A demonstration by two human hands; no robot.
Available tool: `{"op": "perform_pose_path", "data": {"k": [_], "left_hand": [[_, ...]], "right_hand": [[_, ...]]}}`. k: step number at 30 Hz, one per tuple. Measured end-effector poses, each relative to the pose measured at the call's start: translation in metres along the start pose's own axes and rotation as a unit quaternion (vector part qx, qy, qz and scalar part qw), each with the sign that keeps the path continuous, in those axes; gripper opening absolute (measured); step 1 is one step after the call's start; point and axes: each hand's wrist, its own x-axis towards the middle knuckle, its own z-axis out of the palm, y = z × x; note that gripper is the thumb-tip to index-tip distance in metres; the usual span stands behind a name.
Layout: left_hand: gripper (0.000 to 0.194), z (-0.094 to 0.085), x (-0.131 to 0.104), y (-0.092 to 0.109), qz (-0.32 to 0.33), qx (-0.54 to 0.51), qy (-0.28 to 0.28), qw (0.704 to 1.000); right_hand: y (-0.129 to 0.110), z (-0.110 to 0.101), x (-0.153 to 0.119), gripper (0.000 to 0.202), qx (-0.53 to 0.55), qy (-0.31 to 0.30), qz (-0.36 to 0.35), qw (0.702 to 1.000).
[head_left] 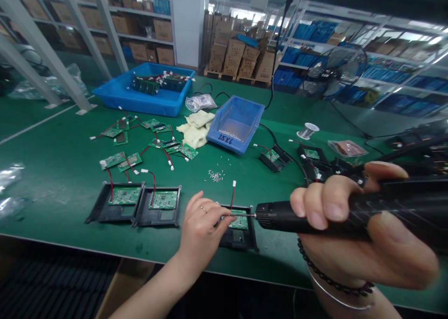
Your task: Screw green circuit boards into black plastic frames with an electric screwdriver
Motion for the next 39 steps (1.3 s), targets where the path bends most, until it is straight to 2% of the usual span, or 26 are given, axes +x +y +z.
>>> {"op": "perform_pose_path", "data": {"k": [5, 8, 11, 13, 16, 23, 31, 36, 39], "left_hand": [[0.015, -0.007, -0.003, 0.006, 0.045, 0.07, -0.02, 0.996], [0.019, -0.007, -0.015, 0.014, 0.069, 0.059, -0.038, 0.995], [0.024, 0.003, -0.034, 0.021, 0.097, 0.043, -0.109, 0.988], [0.028, 0.013, -0.045, 0.025, 0.096, 0.071, -0.149, 0.982], [0.023, 0.024, -0.055, 0.026, 0.093, 0.129, -0.181, 0.971], [0.029, 0.029, -0.055, 0.027, 0.109, 0.161, -0.169, 0.966], [0.021, 0.027, -0.053, 0.025, 0.117, 0.151, -0.211, 0.959], [0.019, 0.03, -0.057, 0.021, 0.131, 0.15, -0.23, 0.953], [0.021, 0.033, -0.061, 0.019, 0.137, 0.155, -0.22, 0.953]], "right_hand": [[0.01, -0.001, -0.008, 0.033, -0.025, -0.022, -0.005, 0.999], [0.018, -0.001, -0.013, 0.032, -0.064, -0.045, 0.005, 0.997], [0.026, -0.002, -0.017, 0.032, -0.098, -0.082, 0.021, 0.992], [0.033, -0.004, -0.019, 0.034, -0.103, -0.094, 0.019, 0.99], [0.043, -0.006, -0.022, 0.036, -0.101, -0.101, 0.019, 0.989], [0.054, -0.009, -0.021, 0.038, -0.097, -0.105, 0.025, 0.989], [0.063, -0.003, -0.011, 0.026, -0.122, -0.133, 0.039, 0.983], [0.072, 0.004, -0.006, 0.03, -0.132, -0.16, 0.057, 0.977], [0.072, 0.004, -0.007, 0.042, -0.134, -0.194, 0.065, 0.97]]}}
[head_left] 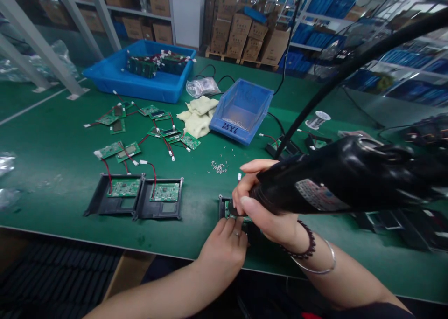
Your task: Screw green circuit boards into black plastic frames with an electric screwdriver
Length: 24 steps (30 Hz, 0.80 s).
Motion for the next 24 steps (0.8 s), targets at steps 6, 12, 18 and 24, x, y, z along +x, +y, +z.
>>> {"op": "perform_pose_path", "data": {"k": [6, 12, 18, 24], "left_hand": [[0.017, 0.004, -0.002, -0.001, -0.029, -0.018, 0.038, 0.999], [0.013, 0.007, -0.005, -0.003, -0.025, -0.051, 0.073, 0.996], [0.034, 0.006, -0.002, -0.004, -0.037, -0.052, 0.135, 0.989], [0.031, 0.003, -0.002, -0.005, -0.042, -0.064, 0.123, 0.989]], "right_hand": [[-0.006, -0.017, 0.019, 0.039, 0.084, -0.01, 0.0, 0.996], [0.02, -0.054, 0.074, 0.031, -0.022, 0.322, -0.143, 0.935], [0.081, -0.069, 0.089, 0.032, -0.102, 0.331, -0.134, 0.928], [0.081, -0.063, 0.08, 0.032, -0.111, 0.315, -0.131, 0.934]]}}
